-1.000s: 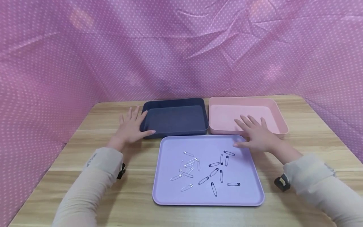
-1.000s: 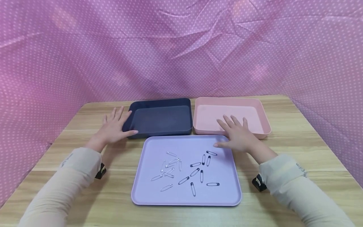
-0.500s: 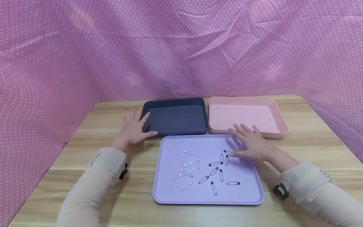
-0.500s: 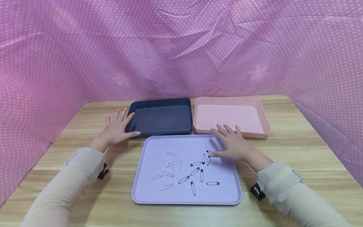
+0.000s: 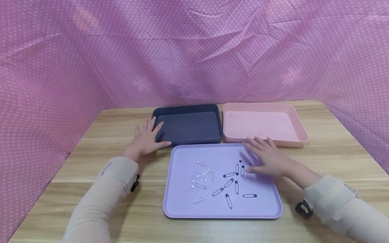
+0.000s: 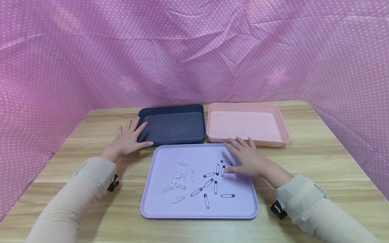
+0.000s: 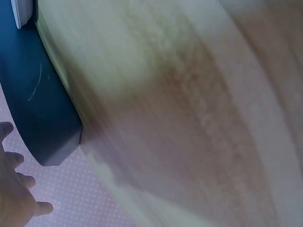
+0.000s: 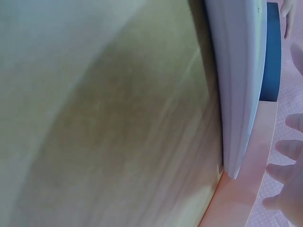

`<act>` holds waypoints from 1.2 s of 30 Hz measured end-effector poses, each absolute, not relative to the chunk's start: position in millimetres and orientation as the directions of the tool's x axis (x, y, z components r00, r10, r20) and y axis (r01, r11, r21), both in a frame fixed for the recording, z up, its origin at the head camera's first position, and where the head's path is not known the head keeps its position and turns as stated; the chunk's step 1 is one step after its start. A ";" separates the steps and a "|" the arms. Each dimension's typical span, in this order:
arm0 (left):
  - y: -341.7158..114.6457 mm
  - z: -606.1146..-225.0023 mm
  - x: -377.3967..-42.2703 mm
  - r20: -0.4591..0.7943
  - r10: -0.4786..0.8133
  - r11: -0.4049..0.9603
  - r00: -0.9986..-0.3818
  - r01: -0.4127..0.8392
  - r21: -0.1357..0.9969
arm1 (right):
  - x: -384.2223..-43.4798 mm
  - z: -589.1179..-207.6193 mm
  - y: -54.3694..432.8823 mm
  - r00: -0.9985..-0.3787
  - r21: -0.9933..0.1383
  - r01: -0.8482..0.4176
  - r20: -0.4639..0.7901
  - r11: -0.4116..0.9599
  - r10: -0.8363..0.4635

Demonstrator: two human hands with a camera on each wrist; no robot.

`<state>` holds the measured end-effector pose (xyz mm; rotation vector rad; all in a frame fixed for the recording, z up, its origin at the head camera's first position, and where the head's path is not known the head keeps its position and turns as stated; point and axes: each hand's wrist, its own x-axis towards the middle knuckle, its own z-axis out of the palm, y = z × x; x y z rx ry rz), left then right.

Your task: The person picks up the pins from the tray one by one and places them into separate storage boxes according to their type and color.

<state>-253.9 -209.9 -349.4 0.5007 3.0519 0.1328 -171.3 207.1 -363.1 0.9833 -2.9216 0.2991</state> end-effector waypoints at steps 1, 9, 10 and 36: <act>-209.4 -349.5 -253.9 -0.034 0.321 0.943 -0.946 0.317 0.100 | -170.7 -363.4 207.2 -0.794 -0.163 -0.608 0.107 0.777 -0.598; -206.6 -350.5 -256.8 -0.048 0.321 0.943 -0.946 0.315 0.104 | -167.7 -365.5 204.3 -0.739 -0.137 -0.673 0.164 0.726 -0.654; -206.2 -350.5 -257.3 -0.050 0.319 0.944 -0.946 0.313 0.104 | -167.3 -365.5 204.0 -0.734 -0.138 -0.679 0.166 0.721 -0.659; -212.2 -354.5 -259.9 -0.127 0.291 0.950 -0.948 0.271 0.152 | -172.8 -369.4 200.7 -0.758 -0.377 -0.625 0.086 0.683 -0.646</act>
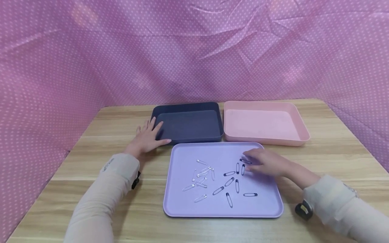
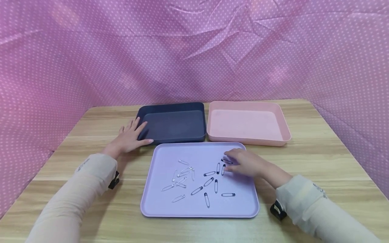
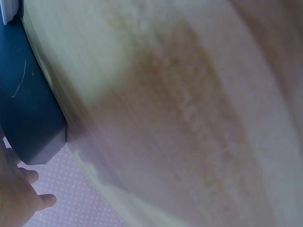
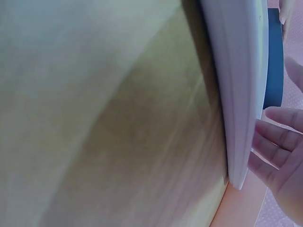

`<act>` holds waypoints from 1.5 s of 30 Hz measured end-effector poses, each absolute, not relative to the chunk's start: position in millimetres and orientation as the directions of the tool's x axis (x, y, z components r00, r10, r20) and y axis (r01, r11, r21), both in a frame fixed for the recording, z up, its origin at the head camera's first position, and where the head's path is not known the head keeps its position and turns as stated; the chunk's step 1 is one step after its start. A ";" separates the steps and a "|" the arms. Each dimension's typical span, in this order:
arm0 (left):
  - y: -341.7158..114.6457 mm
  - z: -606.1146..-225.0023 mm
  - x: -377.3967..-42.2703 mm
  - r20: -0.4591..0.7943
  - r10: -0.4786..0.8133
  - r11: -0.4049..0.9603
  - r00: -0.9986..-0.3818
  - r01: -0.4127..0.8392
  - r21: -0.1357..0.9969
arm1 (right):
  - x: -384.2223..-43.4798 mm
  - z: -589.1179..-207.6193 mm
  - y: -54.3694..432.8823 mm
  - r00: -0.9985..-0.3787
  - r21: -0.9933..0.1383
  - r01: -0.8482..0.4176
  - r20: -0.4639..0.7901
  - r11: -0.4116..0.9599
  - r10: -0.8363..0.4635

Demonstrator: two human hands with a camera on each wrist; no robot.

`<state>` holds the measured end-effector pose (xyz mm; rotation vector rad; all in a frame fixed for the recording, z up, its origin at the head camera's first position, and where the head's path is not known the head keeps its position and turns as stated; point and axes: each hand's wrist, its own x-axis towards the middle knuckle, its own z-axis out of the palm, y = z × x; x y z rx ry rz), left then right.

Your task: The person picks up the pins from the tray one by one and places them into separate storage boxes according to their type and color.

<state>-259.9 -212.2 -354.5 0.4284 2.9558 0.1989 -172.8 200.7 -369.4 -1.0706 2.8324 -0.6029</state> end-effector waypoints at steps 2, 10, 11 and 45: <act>-213.0 -354.3 -260.5 -0.130 0.287 0.950 -0.949 0.266 0.162 | -175.1 -368.2 200.2 -0.762 -0.404 -0.614 0.077 0.678 -0.643; -214.0 -356.2 -261.8 -0.128 0.286 0.948 -0.950 0.261 0.179 | -183.8 -365.0 196.8 -0.771 -0.433 -0.588 0.044 0.683 -0.635; -213.9 -356.1 -261.6 -0.128 0.285 0.949 -0.950 0.260 0.180 | -184.5 -364.9 196.1 -0.769 -0.428 -0.590 0.043 0.684 -0.637; -211.9 -357.0 -266.0 -0.177 0.262 0.955 -0.949 0.228 0.190 | -190.9 -367.2 185.2 -0.834 -0.474 -0.448 -0.083 0.758 -0.545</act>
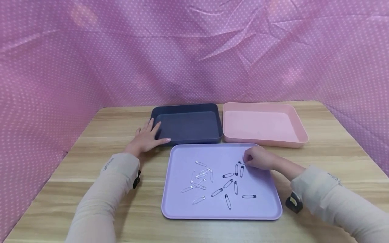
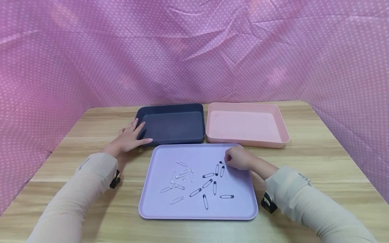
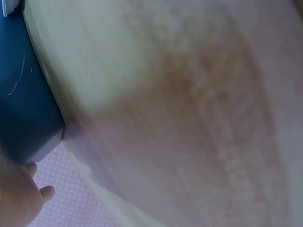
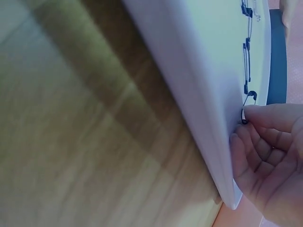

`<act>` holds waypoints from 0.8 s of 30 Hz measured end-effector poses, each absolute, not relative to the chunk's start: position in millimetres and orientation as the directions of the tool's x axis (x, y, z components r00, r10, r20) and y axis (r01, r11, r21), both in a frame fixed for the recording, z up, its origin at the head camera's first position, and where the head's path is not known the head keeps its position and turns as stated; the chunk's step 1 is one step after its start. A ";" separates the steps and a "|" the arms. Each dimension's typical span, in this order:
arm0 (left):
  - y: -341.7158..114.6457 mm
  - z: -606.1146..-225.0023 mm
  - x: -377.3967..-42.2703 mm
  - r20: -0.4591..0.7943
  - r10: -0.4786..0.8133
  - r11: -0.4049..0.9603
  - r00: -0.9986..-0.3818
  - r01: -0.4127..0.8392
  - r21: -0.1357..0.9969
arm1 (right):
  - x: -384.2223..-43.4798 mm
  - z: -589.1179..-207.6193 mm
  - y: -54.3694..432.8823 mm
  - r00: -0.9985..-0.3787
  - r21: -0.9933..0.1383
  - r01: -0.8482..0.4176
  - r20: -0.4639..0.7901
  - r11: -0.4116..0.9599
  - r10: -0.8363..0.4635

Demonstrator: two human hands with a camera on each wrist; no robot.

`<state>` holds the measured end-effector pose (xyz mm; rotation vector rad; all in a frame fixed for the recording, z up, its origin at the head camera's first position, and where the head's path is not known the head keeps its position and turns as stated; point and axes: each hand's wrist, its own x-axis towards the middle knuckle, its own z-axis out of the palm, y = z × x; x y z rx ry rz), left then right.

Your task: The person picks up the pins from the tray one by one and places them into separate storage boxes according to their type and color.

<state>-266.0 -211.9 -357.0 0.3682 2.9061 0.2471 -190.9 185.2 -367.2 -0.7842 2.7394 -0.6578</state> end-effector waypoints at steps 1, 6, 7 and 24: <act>-212.2 -357.0 -266.4 -0.175 0.266 0.954 -0.948 0.233 0.190 | -191.2 -367.8 185.7 -0.832 -0.476 -0.454 -0.077 0.753 -0.550; -212.6 -357.3 -266.8 -0.172 0.288 0.947 -0.942 0.253 0.197 | -190.6 -367.8 187.4 -0.826 -0.485 -0.467 -0.058 0.739 -0.560; -212.7 -357.7 -266.7 -0.171 0.291 0.946 -0.941 0.257 0.197 | -190.4 -367.6 187.5 -0.826 -0.488 -0.468 -0.053 0.737 -0.561; -216.3 -364.8 -265.7 -0.155 0.269 0.947 -0.950 0.232 0.222 | -196.6 -358.2 174.9 -0.842 -0.588 -0.457 0.045 0.667 -0.537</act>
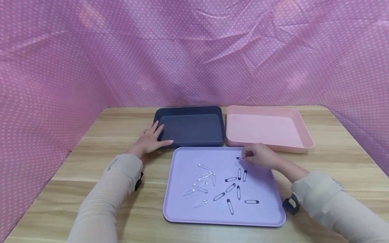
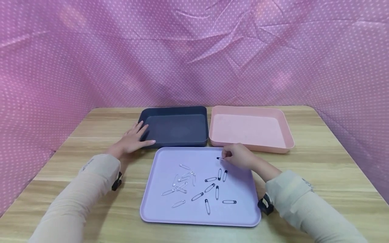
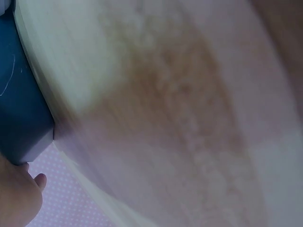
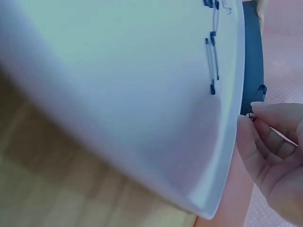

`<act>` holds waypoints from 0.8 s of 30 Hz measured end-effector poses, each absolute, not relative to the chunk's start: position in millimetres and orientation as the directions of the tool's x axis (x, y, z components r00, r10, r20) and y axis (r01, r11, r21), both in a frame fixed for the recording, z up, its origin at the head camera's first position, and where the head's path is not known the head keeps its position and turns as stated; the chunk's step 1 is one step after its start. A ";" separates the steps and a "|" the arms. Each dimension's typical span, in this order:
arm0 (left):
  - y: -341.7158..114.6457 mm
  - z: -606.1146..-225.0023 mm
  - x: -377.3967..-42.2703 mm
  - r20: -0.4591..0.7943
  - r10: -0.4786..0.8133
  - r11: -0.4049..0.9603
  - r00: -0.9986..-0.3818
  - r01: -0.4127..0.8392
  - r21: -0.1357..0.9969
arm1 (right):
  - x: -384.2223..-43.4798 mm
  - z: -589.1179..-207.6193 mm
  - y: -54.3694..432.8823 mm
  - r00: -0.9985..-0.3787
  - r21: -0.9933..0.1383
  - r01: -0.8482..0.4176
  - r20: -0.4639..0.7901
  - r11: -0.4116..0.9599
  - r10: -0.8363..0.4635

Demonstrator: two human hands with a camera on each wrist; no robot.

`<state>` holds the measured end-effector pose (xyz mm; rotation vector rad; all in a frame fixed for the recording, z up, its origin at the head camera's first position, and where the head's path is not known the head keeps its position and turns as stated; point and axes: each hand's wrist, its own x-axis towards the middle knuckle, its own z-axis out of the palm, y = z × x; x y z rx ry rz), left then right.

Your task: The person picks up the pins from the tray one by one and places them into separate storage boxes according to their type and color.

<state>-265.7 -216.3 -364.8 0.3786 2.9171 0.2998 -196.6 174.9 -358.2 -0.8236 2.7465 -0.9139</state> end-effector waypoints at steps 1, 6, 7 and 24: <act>-216.6 -365.3 -265.7 -0.157 0.267 0.947 -0.951 0.229 0.224 | -197.0 -357.2 173.6 -0.841 -0.592 -0.459 0.050 0.662 -0.538; -216.1 -366.9 -263.1 -0.156 0.267 0.945 -0.951 0.227 0.234 | -200.2 -354.1 165.5 -0.840 -0.615 -0.462 0.074 0.639 -0.537; -216.1 -367.6 -262.7 -0.154 0.267 0.945 -0.951 0.227 0.235 | -201.0 -353.9 164.2 -0.839 -0.620 -0.465 0.080 0.632 -0.538; -212.4 -359.0 -259.5 -0.171 0.240 0.949 -0.956 0.194 0.248 | -217.6 -341.8 142.8 -0.850 -0.690 -0.451 0.139 0.566 -0.508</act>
